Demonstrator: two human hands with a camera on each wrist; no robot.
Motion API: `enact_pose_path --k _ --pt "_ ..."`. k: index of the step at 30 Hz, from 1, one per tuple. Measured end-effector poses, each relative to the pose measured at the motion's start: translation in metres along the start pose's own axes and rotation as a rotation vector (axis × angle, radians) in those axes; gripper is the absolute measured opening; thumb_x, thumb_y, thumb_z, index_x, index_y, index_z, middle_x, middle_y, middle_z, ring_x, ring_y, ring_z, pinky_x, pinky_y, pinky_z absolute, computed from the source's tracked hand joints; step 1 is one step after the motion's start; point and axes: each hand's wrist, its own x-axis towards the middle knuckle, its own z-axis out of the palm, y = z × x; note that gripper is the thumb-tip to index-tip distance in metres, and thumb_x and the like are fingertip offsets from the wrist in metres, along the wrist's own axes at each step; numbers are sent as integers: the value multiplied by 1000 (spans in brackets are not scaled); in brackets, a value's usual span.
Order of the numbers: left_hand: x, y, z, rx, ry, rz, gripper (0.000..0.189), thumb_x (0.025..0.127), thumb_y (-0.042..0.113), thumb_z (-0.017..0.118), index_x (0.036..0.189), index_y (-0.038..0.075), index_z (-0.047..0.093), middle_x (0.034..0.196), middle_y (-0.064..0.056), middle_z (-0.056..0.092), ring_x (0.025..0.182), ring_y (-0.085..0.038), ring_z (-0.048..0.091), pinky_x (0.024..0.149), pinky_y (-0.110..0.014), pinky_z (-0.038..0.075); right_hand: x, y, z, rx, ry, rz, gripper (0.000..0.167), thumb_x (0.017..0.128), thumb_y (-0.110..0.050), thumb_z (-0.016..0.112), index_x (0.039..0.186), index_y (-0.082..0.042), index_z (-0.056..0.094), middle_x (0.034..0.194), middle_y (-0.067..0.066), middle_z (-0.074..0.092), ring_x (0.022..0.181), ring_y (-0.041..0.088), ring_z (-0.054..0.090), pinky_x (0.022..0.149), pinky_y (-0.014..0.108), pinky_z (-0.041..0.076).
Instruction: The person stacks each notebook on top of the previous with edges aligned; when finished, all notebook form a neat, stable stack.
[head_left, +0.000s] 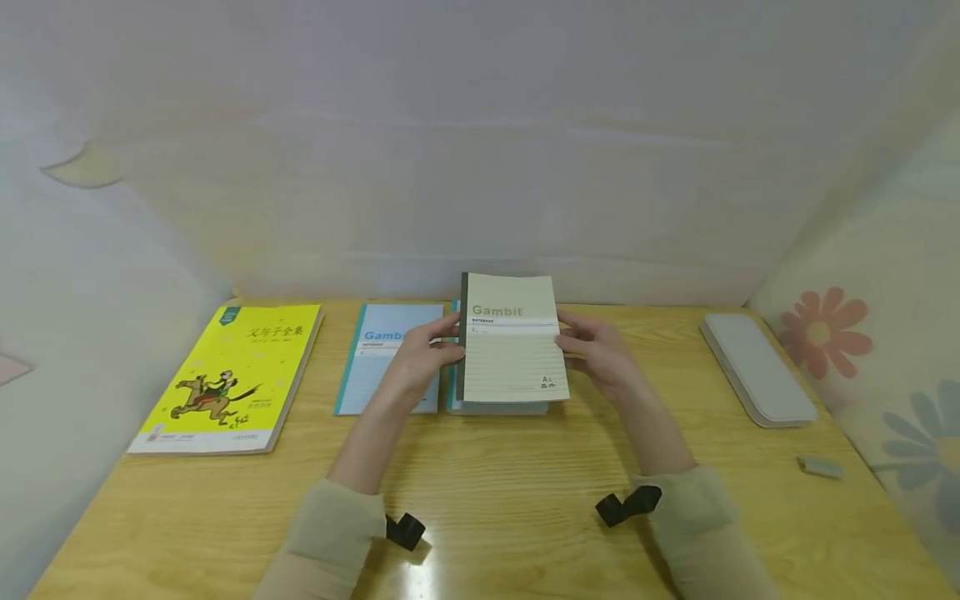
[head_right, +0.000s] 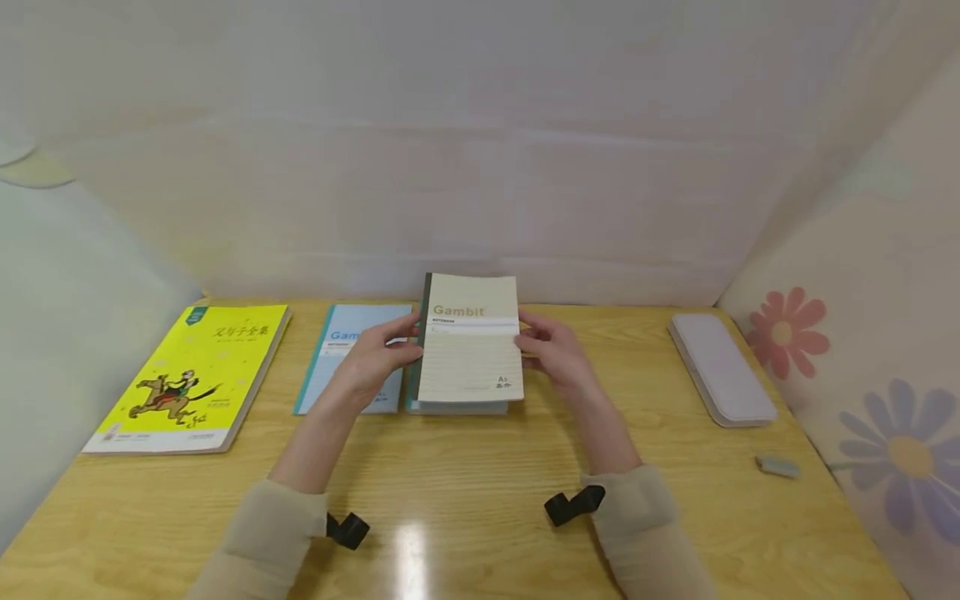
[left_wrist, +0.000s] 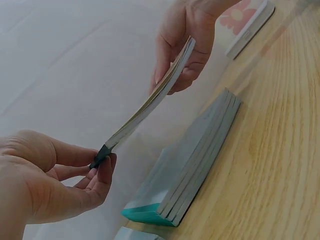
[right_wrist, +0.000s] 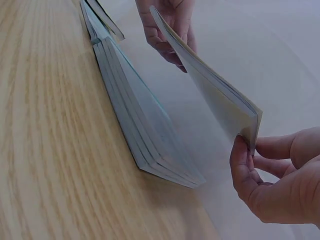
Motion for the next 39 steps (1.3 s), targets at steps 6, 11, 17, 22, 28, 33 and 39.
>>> enact_pose_path --k 6,11,17,22,28,33,39 --pt "-1 -9 -6 13 10 -23 66 100 6 59 161 15 36 155 -14 44 138 -33 49 118 -49 42 5 8 8 6 -22 19 57 102 -4 59 156 -9 44 117 7 61 102 17 62 89 30 56" --pt "2 -15 -7 31 2 -36 66 101 6 59 162 14 35 156 -16 42 138 -34 49 116 -49 43 5 13 9 22 -18 32 56 102 -5 59 155 -9 45 121 7 61 104 17 62 90 30 56" --pt "5 -19 -4 76 26 -65 66 100 4 59 161 13 36 154 -16 45 136 -34 49 111 -46 46 7 19 9 16 -13 42 53 102 -5 60 153 -2 46 117 6 61 103 15 65 91 29 58" --pt "9 -23 -2 108 60 -80 66 99 1 58 161 12 36 149 -17 47 132 -33 51 107 -43 47 10 25 11 20 -13 40 53 100 -2 61 151 1 47 125 12 63 105 14 66 99 34 58" --pt "15 -29 0 142 93 -97 65 100 0 58 160 10 37 141 -19 50 126 -31 52 103 -41 48 13 28 14 -12 11 34 54 97 3 62 149 3 50 135 19 60 113 16 63 101 30 57" --pt "18 -32 1 155 104 -109 64 100 0 58 160 7 36 142 -19 50 127 -31 52 109 -43 47 13 27 17 -104 41 16 54 95 4 63 148 3 51 138 23 60 118 23 61 101 31 56" --pt "20 -31 4 186 125 -103 62 99 -1 57 158 6 39 144 -21 50 128 -33 52 108 -44 49 13 27 18 -177 57 6 54 95 4 64 148 2 52 136 23 60 118 26 61 98 30 55"
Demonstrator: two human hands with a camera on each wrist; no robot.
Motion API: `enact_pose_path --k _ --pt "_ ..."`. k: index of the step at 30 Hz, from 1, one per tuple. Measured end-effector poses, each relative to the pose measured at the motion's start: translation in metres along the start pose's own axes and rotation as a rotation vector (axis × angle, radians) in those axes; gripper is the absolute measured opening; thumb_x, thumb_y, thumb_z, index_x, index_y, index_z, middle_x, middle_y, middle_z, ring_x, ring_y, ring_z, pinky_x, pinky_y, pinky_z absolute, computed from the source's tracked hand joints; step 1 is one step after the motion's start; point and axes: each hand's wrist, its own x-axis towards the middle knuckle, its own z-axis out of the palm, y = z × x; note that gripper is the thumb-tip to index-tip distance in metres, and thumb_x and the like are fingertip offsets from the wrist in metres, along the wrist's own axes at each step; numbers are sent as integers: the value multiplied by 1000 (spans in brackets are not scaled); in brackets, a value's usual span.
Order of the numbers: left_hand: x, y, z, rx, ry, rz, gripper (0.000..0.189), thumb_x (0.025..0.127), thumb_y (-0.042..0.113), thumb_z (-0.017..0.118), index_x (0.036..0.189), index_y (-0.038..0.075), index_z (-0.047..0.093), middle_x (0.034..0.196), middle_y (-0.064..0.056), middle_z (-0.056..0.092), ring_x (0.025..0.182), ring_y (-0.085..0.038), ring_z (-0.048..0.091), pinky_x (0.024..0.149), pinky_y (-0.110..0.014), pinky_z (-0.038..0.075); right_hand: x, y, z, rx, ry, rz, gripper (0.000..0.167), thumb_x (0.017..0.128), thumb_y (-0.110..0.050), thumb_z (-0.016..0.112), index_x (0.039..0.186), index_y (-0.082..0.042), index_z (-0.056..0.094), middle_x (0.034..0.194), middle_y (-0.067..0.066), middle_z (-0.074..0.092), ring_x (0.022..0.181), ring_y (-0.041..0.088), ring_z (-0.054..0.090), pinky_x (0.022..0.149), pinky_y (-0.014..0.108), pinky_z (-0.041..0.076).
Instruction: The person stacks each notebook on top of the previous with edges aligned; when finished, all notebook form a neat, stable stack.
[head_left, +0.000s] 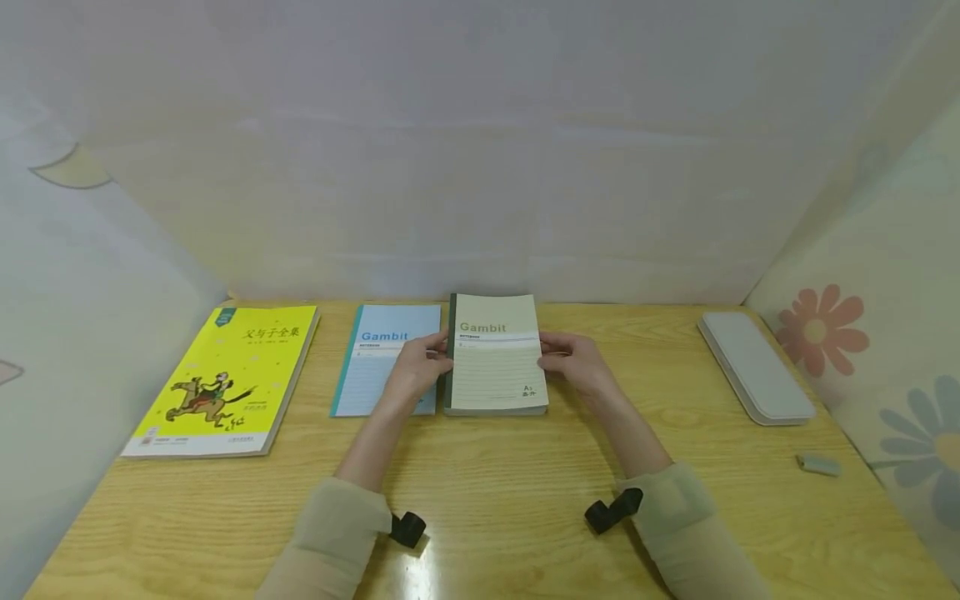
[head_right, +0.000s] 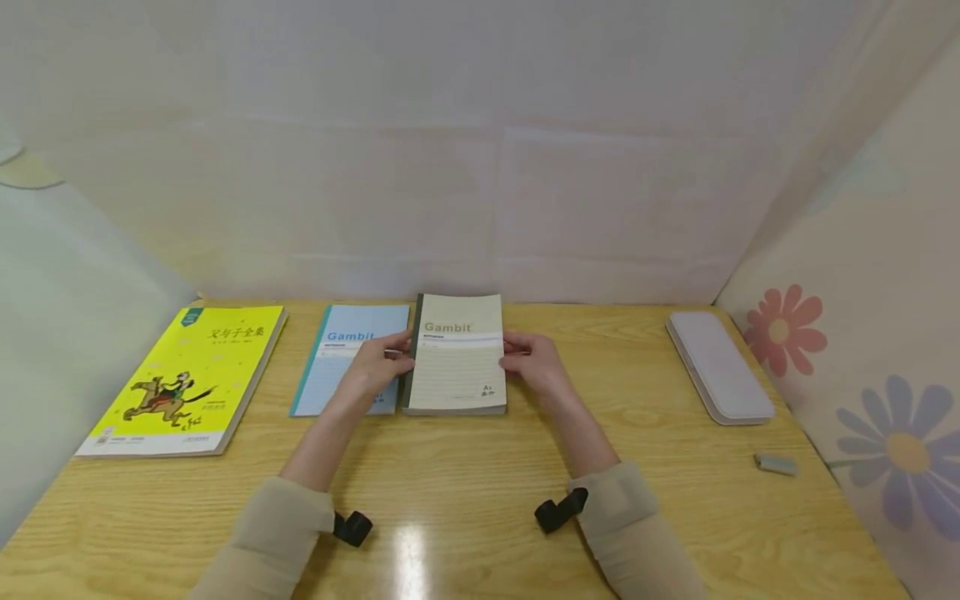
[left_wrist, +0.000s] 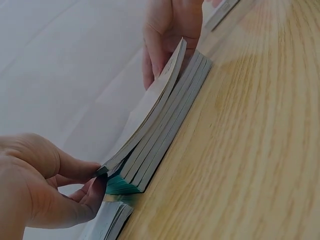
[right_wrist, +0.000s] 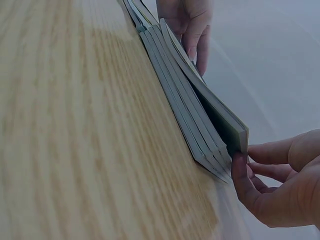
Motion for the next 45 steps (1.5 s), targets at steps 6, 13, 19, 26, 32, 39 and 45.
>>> enact_pose_path --k 6,13,19,26,32,39,45 --pt "0 1 3 66 39 27 61 99 -2 57 157 5 41 145 -22 52 130 -35 55 106 -45 51 -2 0 2 -41 24 -5 53 96 2 64 148 0 53 138 21 61 124 27 60 100 25 52" --pt "0 -1 6 135 85 60 57 99 -1 57 155 5 44 143 -21 56 129 -36 56 102 -45 55 0 2 5 -81 55 -19 51 97 0 65 147 1 54 139 23 62 125 32 61 104 30 52" --pt "1 0 5 148 90 68 57 99 0 58 155 4 44 143 -22 58 128 -37 57 100 -46 55 1 2 8 -123 101 -30 50 96 0 66 145 1 56 139 23 63 125 34 63 108 37 51" --pt "0 0 5 182 107 77 56 99 1 59 153 3 47 141 -22 60 123 -35 59 93 -42 57 -4 0 11 -200 123 -78 49 95 1 67 143 1 59 136 21 66 123 33 65 104 39 56" --pt "0 0 5 211 124 93 55 97 0 61 151 1 49 137 -22 62 120 -35 61 91 -41 59 -5 -3 11 -213 121 -79 49 94 1 68 142 1 59 135 22 67 120 34 65 99 35 59" --pt "1 0 5 226 134 98 55 95 -2 61 149 -1 51 133 -22 64 118 -35 62 91 -41 59 -6 -5 11 -243 120 -57 51 94 1 69 144 -1 58 135 20 66 119 33 65 99 36 58" --pt "1 0 6 220 131 96 55 94 -2 62 149 -1 51 134 -23 64 119 -36 62 92 -41 59 -7 -5 12 -260 128 -63 52 93 3 70 143 0 58 134 21 66 117 33 66 96 35 59"
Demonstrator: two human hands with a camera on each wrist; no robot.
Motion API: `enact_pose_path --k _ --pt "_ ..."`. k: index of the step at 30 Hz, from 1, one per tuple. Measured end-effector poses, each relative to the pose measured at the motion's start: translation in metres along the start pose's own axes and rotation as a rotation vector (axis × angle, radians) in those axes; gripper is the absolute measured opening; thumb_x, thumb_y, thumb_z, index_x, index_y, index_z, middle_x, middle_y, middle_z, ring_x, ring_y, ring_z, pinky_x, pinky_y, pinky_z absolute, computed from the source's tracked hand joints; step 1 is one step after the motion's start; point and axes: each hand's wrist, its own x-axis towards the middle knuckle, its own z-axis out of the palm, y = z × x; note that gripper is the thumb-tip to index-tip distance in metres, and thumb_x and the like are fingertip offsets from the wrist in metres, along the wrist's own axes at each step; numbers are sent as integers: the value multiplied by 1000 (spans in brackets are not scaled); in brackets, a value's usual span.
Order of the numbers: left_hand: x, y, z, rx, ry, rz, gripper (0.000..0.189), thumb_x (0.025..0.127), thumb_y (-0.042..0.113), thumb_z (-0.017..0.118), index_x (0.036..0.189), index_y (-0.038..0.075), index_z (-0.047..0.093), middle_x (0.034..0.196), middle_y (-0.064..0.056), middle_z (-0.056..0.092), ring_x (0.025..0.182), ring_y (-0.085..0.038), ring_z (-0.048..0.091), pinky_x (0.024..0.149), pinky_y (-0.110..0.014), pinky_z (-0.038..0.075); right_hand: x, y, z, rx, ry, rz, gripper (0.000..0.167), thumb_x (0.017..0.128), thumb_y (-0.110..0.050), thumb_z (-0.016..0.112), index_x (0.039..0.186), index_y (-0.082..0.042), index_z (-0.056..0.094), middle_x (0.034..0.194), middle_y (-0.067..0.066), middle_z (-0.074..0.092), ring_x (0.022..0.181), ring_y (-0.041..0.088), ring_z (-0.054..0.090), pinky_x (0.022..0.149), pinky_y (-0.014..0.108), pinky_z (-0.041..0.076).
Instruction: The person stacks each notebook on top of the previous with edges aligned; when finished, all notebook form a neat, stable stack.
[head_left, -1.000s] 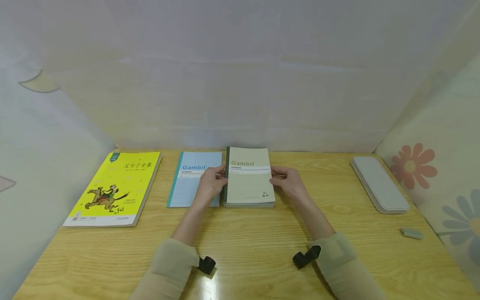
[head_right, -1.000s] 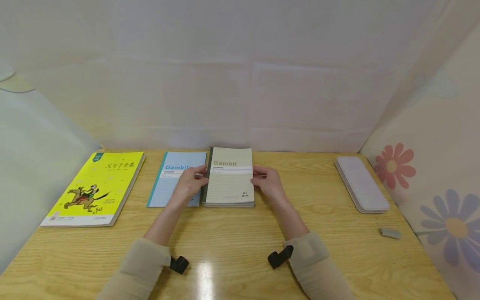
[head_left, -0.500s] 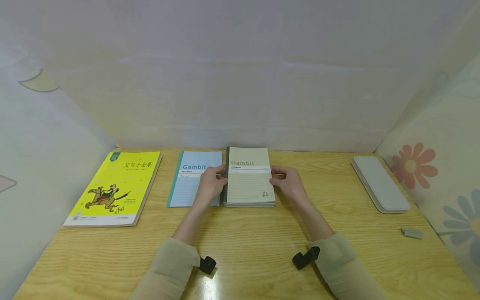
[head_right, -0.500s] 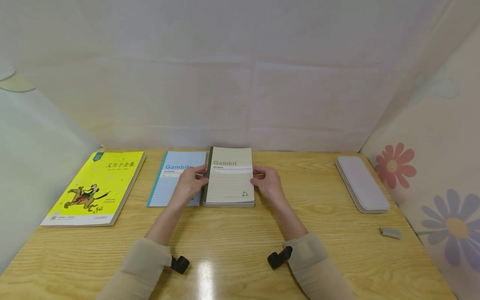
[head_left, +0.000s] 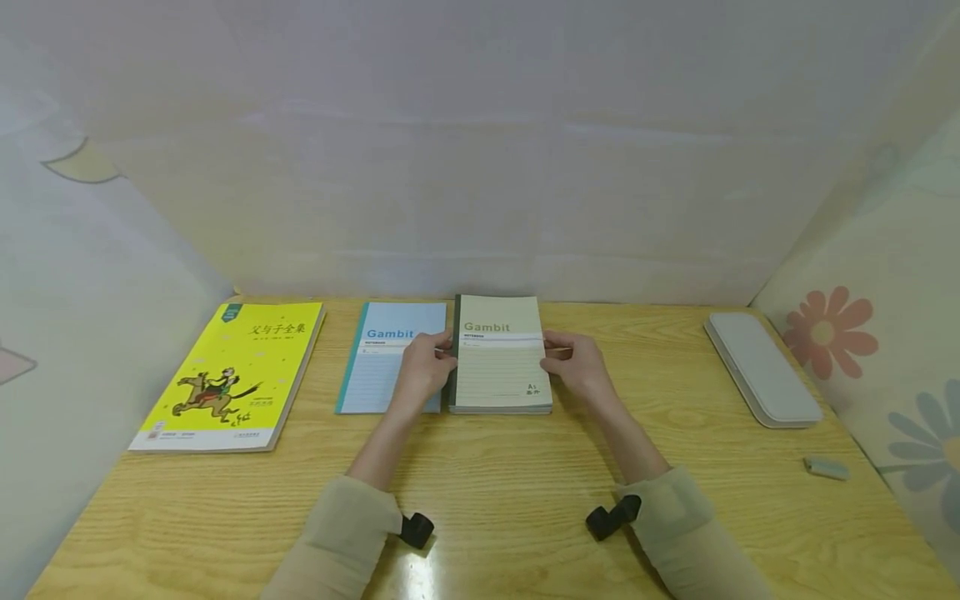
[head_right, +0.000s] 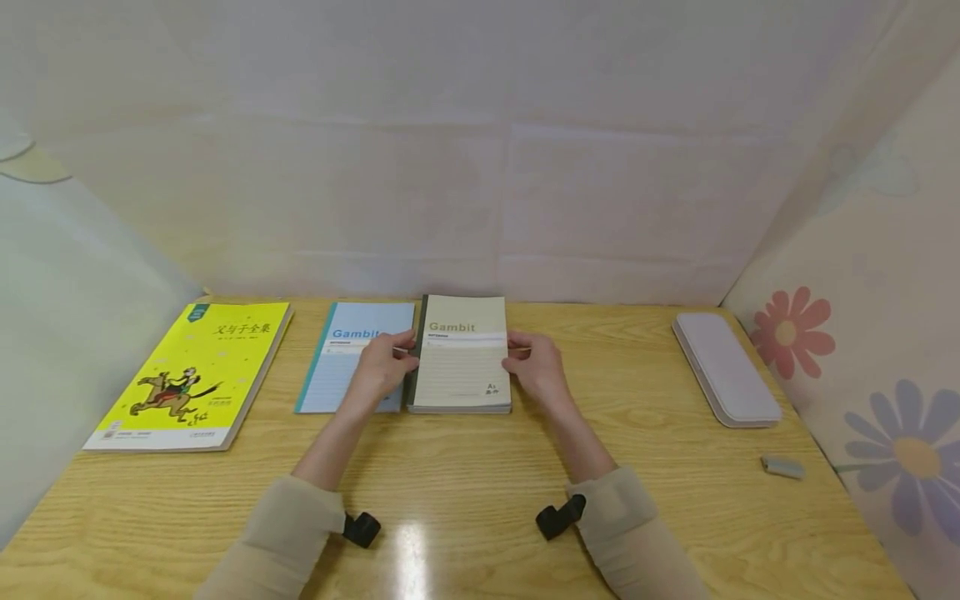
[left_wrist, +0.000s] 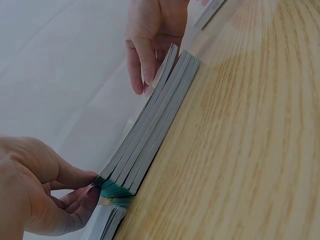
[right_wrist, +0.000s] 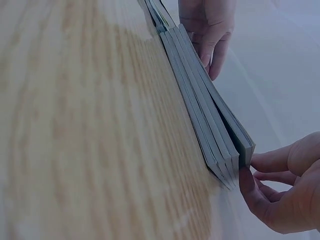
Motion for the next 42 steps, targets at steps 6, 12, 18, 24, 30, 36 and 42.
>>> enact_pose_path --k 6,12,18,24,30,36,42 --pt "1 -1 1 20 0 -1 55 94 -2 61 149 -1 51 133 -23 64 118 -36 63 89 -39 59 0 2 1 -42 16 -16 51 92 2 71 142 -1 60 133 19 68 116 32 67 98 37 59" --pt "-1 2 1 33 17 3 54 94 -1 62 147 0 53 133 -21 65 118 -34 64 90 -41 59 -2 -1 2 -64 30 -25 51 91 3 71 141 1 60 131 19 69 115 32 67 97 38 59" --pt "-4 5 2 72 35 20 51 97 1 63 147 -1 53 132 -19 66 117 -33 65 91 -42 60 -5 -4 1 -98 37 -32 49 91 2 72 139 2 61 129 19 70 115 31 68 94 37 60" --pt "-5 6 2 105 53 17 50 96 2 64 146 0 55 131 -16 69 116 -31 67 90 -42 60 -5 -4 2 -120 37 -40 50 90 3 72 139 2 62 126 18 71 111 30 68 92 35 59" --pt "-8 6 0 115 64 24 48 96 4 65 144 2 58 129 -14 72 115 -32 69 84 -42 61 -5 -3 2 -119 32 -65 49 90 6 71 137 6 62 124 21 71 109 31 68 93 36 60" --pt "-9 7 -1 128 70 24 47 96 7 66 142 3 61 127 -14 73 111 -33 72 79 -41 61 -7 -4 2 -129 29 -60 46 90 3 71 136 2 65 122 19 73 107 28 67 86 31 58" --pt "-8 6 -1 136 67 13 47 95 9 67 142 4 61 126 -14 73 110 -32 72 77 -39 61 -8 -6 1 -144 23 -47 43 91 -2 70 134 1 67 126 19 73 108 26 66 83 28 56"
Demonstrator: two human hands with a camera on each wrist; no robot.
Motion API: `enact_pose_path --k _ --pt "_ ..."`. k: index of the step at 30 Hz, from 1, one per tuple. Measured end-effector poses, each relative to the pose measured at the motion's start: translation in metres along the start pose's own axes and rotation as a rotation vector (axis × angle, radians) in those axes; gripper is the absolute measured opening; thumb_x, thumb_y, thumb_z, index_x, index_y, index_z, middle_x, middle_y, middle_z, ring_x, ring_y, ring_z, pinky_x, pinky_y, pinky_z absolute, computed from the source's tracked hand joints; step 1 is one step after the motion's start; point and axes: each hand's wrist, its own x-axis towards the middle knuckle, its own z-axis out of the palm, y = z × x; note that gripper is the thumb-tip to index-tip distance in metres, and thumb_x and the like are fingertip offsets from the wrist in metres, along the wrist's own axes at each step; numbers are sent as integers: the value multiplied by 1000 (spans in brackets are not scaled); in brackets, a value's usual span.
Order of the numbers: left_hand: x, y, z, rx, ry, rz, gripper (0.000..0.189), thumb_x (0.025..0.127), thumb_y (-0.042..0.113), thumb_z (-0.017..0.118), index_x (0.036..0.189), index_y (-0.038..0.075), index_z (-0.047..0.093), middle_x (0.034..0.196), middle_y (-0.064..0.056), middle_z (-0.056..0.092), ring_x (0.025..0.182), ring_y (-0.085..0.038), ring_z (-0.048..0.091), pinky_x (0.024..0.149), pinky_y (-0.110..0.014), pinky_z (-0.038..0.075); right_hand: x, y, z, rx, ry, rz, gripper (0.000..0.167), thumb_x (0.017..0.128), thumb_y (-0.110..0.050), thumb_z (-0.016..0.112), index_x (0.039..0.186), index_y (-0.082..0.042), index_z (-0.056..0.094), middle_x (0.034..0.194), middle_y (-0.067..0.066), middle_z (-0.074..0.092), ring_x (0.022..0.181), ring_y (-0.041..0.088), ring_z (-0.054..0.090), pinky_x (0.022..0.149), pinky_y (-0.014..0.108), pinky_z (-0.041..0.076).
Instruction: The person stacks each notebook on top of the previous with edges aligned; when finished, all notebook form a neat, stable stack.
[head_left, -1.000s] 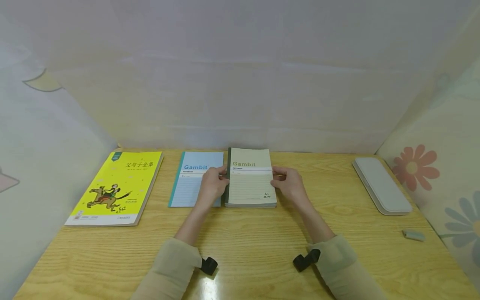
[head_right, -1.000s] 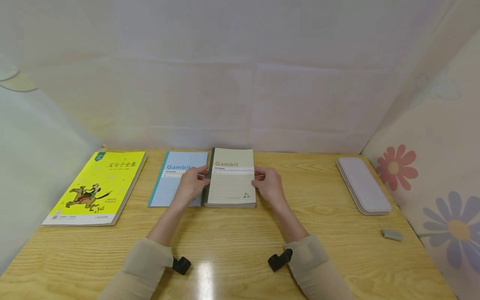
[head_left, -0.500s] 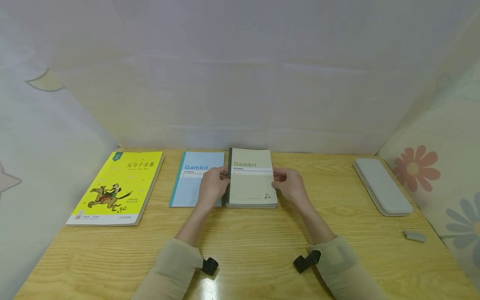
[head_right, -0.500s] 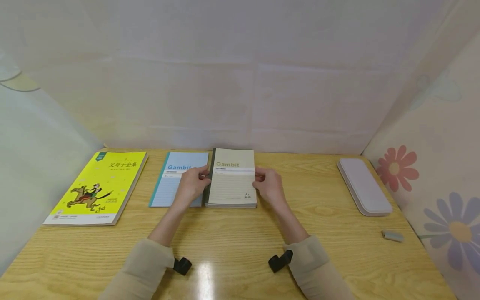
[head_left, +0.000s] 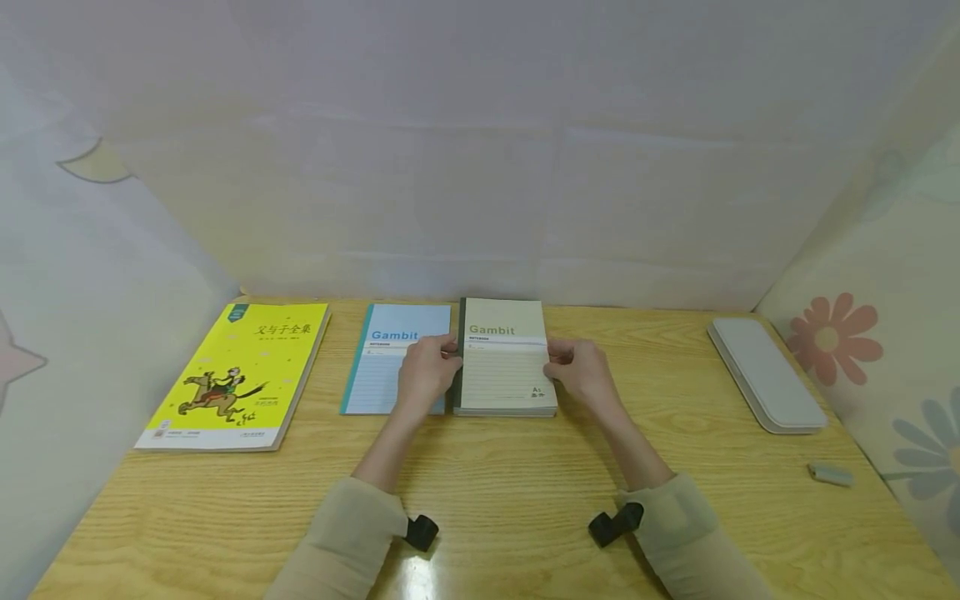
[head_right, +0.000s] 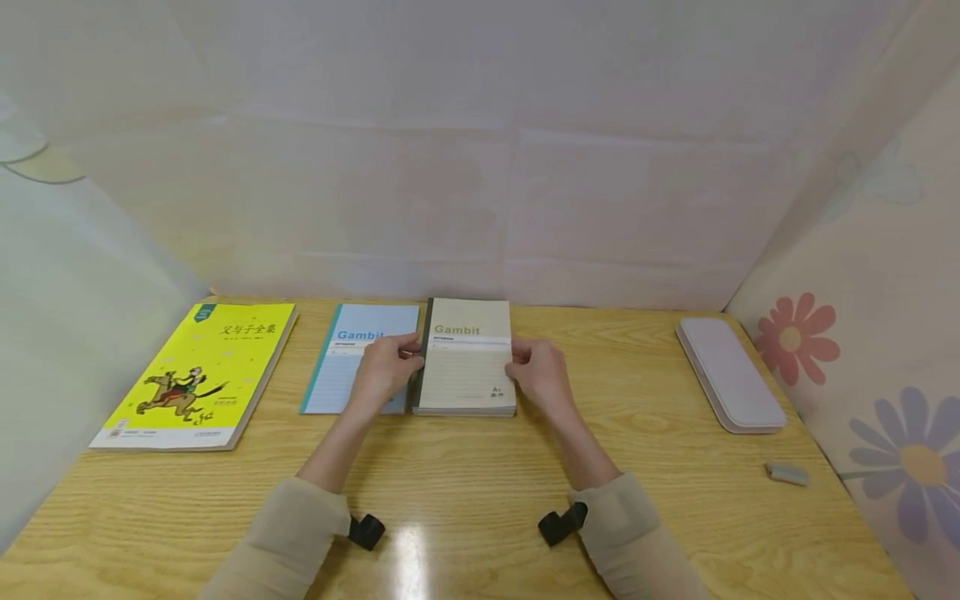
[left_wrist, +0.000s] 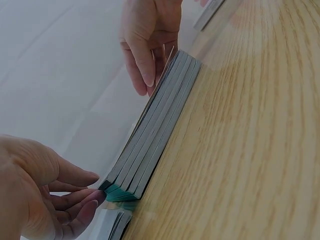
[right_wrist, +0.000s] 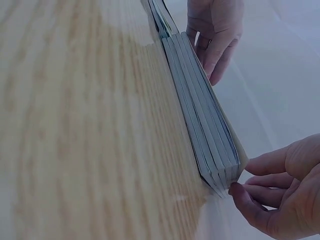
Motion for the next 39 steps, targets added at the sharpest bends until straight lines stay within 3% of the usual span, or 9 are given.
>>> enact_pose_path --k 8,11,18,23,29,36,39 --pt "-3 1 -2 -13 -2 3 45 98 14 63 143 4 60 128 -15 73 104 -30 72 64 -30 56 -3 -2 -1 11 -11 11 44 92 -7 65 135 0 66 128 18 72 112 27 66 89 34 58" --pt "-2 2 -3 -26 -2 6 44 100 18 60 143 5 61 128 -14 72 107 -30 71 64 -30 55 -3 -3 -2 17 -27 18 46 94 -11 64 139 -2 63 131 18 70 117 30 66 95 40 59" --pt "0 1 -4 -85 -26 1 45 102 20 58 145 6 59 137 -14 67 122 -32 66 88 -44 61 -2 -1 -6 36 -62 10 52 99 -18 60 149 -8 54 147 21 58 131 37 60 105 48 55" --pt "3 -2 -7 -122 -47 7 45 103 22 56 145 7 59 141 -14 64 126 -32 64 95 -46 59 -5 -6 -7 78 -20 -42 50 100 -17 62 149 -5 54 154 19 52 139 40 53 114 53 48" --pt "7 -4 -21 -139 -33 -6 44 104 22 54 146 9 57 141 -14 64 128 -33 62 102 -47 55 -8 -27 5 119 -4 -147 51 100 -13 62 149 -2 52 156 17 51 142 40 51 115 49 48" --pt "7 -15 -36 -71 -43 63 45 105 20 54 148 6 55 142 -18 62 127 -35 62 102 -49 54 -5 -58 29 189 11 -208 49 101 -15 62 148 -6 55 154 13 54 140 38 53 114 47 50" --pt "6 -22 -48 -22 -62 80 45 106 19 52 149 5 53 143 -19 61 128 -37 61 101 -49 55 -6 -71 45 225 -20 -200 49 102 -19 62 149 -8 54 155 10 54 140 37 54 114 48 49"
